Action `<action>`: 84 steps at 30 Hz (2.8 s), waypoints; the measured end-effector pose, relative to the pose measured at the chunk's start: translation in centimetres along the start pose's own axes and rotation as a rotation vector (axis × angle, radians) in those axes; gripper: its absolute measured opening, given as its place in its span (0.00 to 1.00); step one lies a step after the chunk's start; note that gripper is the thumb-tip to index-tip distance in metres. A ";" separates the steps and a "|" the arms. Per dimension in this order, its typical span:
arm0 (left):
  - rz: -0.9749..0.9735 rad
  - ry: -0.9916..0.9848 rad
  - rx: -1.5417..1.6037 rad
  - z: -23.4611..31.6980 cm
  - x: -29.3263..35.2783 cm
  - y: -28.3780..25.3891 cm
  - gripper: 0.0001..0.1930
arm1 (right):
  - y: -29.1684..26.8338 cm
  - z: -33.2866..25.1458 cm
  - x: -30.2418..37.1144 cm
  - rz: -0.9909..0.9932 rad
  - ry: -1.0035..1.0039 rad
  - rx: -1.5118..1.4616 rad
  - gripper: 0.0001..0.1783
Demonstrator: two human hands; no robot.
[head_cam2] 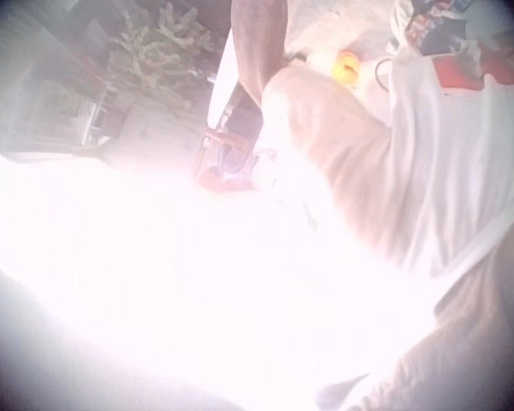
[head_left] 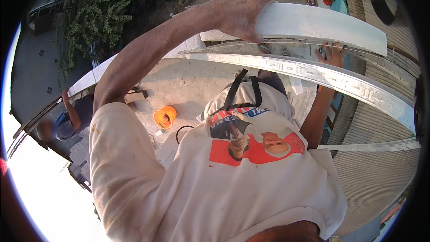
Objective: The person scoops cement from a bucket using a trowel and applies it to the edge of a white wall. They then pick up a white rectangular tile and place it onto the wall, pressing it into the mortar. The person repeats this process, applying mortar and setting tiles along the wall's edge.
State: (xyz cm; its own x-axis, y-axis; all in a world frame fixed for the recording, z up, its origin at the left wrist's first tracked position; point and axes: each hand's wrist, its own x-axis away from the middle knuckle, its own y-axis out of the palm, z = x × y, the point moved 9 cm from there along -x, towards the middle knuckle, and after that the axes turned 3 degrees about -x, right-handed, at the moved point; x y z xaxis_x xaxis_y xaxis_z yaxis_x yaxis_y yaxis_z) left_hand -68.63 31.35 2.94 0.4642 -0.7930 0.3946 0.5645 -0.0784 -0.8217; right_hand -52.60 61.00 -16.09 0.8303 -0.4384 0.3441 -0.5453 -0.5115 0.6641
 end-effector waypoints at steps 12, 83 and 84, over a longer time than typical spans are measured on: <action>0.100 0.110 -0.005 0.3 0.3 0.6 0.46 | -1.7 0.5 -0.1 0.000 0.025 0.348 0.36; -0.255 0.206 0.324 10.4 15.4 33.1 0.31 | -28.0 26.1 50.6 0.237 0.813 1.521 0.23; -0.368 0.123 0.286 9.0 15.2 36.6 0.33 | -29.7 26.2 50.9 0.313 0.674 1.399 0.25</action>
State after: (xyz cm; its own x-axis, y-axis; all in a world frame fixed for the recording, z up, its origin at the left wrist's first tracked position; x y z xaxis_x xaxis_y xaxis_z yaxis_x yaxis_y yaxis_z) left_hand -34.77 21.84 -17.38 0.1244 -0.8108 0.5720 0.8491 -0.2113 -0.4841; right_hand 2.84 34.54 -35.66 0.3589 -0.4527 0.8163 -0.0522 -0.8829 -0.4667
